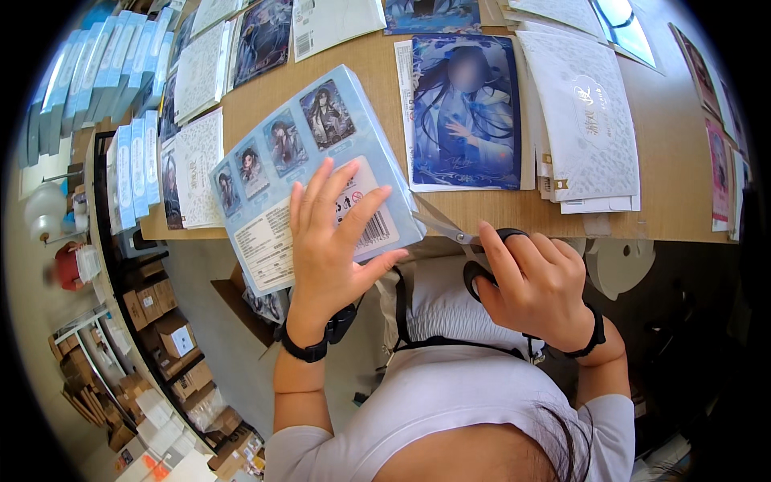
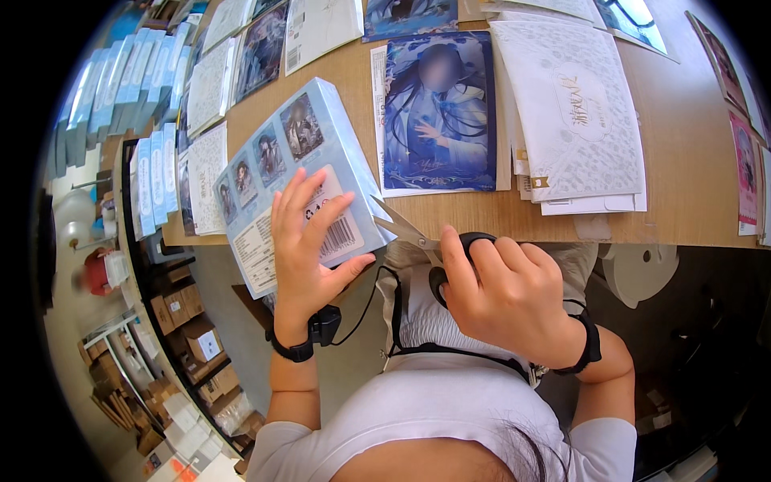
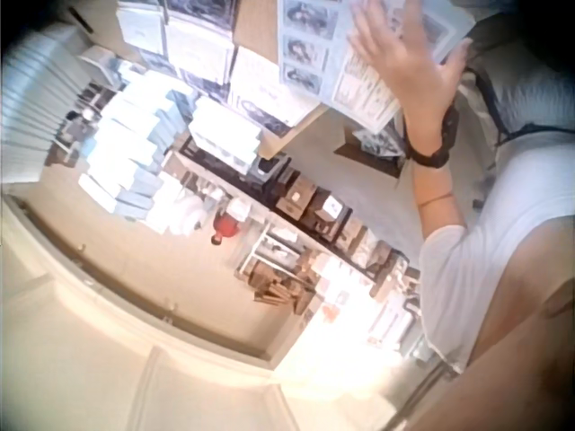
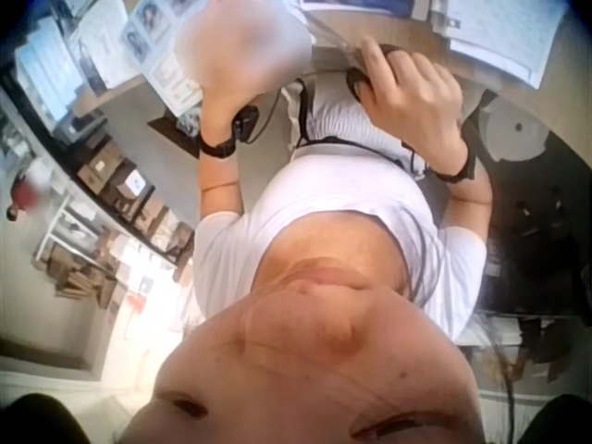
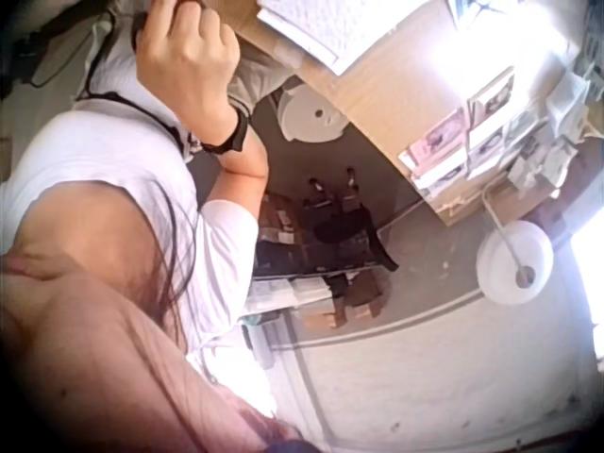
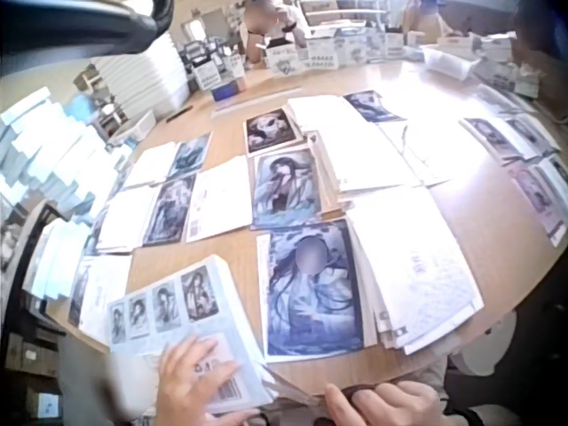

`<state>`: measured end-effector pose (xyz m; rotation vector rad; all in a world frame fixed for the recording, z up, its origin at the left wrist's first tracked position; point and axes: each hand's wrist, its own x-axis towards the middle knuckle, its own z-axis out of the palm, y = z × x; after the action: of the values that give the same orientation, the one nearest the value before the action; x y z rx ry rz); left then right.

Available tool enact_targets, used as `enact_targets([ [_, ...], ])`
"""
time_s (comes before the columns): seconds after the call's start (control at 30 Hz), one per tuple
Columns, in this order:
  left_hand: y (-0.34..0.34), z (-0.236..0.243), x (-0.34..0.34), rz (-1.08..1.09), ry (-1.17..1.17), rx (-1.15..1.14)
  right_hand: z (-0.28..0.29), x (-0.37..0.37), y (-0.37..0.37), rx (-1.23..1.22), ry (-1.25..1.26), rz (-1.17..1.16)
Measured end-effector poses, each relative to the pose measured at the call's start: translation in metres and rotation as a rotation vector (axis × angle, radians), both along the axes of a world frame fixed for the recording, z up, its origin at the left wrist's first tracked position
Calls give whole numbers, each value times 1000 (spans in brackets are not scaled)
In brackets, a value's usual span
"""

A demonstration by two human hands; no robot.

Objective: The person opens several white envelopes to remove decorative cards and inserts them into a larger blue box. They then use scissors to cut the plastic wrapping on the box and remove the film. The person works at a wooden table in a room with stacks of similar stationery items.

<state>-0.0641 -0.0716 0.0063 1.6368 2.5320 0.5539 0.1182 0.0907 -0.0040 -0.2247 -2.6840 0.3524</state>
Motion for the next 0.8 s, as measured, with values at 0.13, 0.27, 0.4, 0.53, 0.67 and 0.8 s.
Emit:
enact_targets([
  [0.13,-1,-2,0,-3,6,-2,3,5,-5,-14,-29,-18],
  [0.27,-1,-2,-1,-7,3,-2,-1,6,-9,-2,-46,-50],
  [0.4,-3,-4,-2,-13,-13,-3,-4,3,-13,12,-30,-81],
  [0.53,-2,-2,-2,-12,-21,-6,-2,-1,-17,-12,-21,-115],
  [0.67,-1,-4,-4,-14,-9,0,2,-4,-15,-45,-53,-107],
  [0.8,-4,-3,-4,-15,-18,-12,3,-2,-16,-52,-92,-69],
])
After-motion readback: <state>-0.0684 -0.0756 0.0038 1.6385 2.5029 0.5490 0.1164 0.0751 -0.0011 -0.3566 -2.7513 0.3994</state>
